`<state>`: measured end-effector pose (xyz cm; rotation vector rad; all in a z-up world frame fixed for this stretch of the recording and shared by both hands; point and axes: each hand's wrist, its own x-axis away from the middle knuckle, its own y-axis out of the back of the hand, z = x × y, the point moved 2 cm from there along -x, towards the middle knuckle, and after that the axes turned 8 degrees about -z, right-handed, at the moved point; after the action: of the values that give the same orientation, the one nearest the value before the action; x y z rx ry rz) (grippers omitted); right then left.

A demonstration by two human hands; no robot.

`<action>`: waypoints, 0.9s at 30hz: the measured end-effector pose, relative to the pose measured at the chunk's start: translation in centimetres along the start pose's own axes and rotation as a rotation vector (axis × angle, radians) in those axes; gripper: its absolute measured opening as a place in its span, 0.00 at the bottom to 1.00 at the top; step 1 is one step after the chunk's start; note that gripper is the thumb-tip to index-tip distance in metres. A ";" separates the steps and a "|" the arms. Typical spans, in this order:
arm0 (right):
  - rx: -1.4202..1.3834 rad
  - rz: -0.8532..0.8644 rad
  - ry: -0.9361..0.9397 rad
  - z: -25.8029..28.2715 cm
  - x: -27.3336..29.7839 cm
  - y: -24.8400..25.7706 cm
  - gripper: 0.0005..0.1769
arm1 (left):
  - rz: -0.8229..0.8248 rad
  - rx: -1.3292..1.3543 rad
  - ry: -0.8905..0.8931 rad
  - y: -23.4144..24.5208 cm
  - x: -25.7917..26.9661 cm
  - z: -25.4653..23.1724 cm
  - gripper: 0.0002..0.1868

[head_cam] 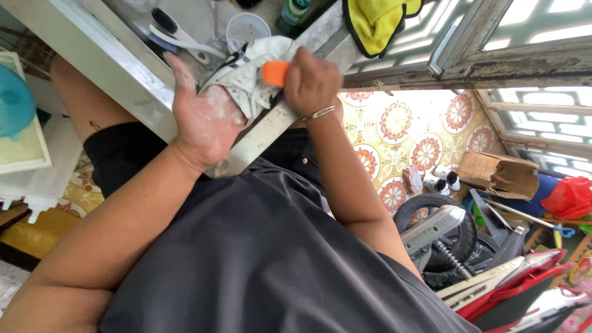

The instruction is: The person scrubs a white sneaker with an orange brush and rinses it under a running tap. They repeatedly scrub the upper, laces, and sole, then rinse the shoe and continue scrubbing.

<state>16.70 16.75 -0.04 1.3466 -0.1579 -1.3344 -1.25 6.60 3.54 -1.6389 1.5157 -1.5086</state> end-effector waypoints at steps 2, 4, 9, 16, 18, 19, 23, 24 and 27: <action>-0.006 -0.014 -0.005 0.4 -0.5 0.6 0.07 | 0.042 0.034 -0.014 -0.2 -0.2 -0.3 0.65; -0.064 -0.012 0.074 1.8 -0.4 1.3 0.06 | 0.002 0.042 0.002 -0.1 -0.3 -0.4 0.64; 0.125 0.122 -0.216 0.5 1.5 0.2 0.13 | -0.013 -0.012 -0.074 0.5 0.2 -0.7 0.59; -1.772 0.286 -1.298 -2.5 3.9 -6.3 0.32 | -0.059 0.271 -0.102 -0.4 0.8 -3.6 0.51; -1.736 0.496 -1.138 -0.3 4.6 -7.3 0.38 | -0.025 0.369 -0.040 -1.4 0.7 -4.0 0.54; -1.670 0.552 -0.982 0.6 4.5 -7.8 0.44 | 0.006 0.340 -0.055 -1.6 0.3 -4.2 0.53; -1.804 0.390 -1.024 1.8 2.2 -9.4 0.44 | 0.102 0.222 -0.039 0.3 -1.2 -6.6 0.40; -1.787 0.332 -1.011 1.9 1.2 -9.9 0.44 | 0.050 0.089 -0.052 1.2 -1.9 -7.4 0.36; -1.728 0.291 -0.983 1.3 -1.1 -10.8 0.43 | -0.254 -0.510 -0.141 4.5 -3.4 -10.3 0.28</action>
<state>9.07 20.23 -7.06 -0.7727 0.1473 -1.1319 -11.58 11.77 1.44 -2.2468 1.7620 -1.1420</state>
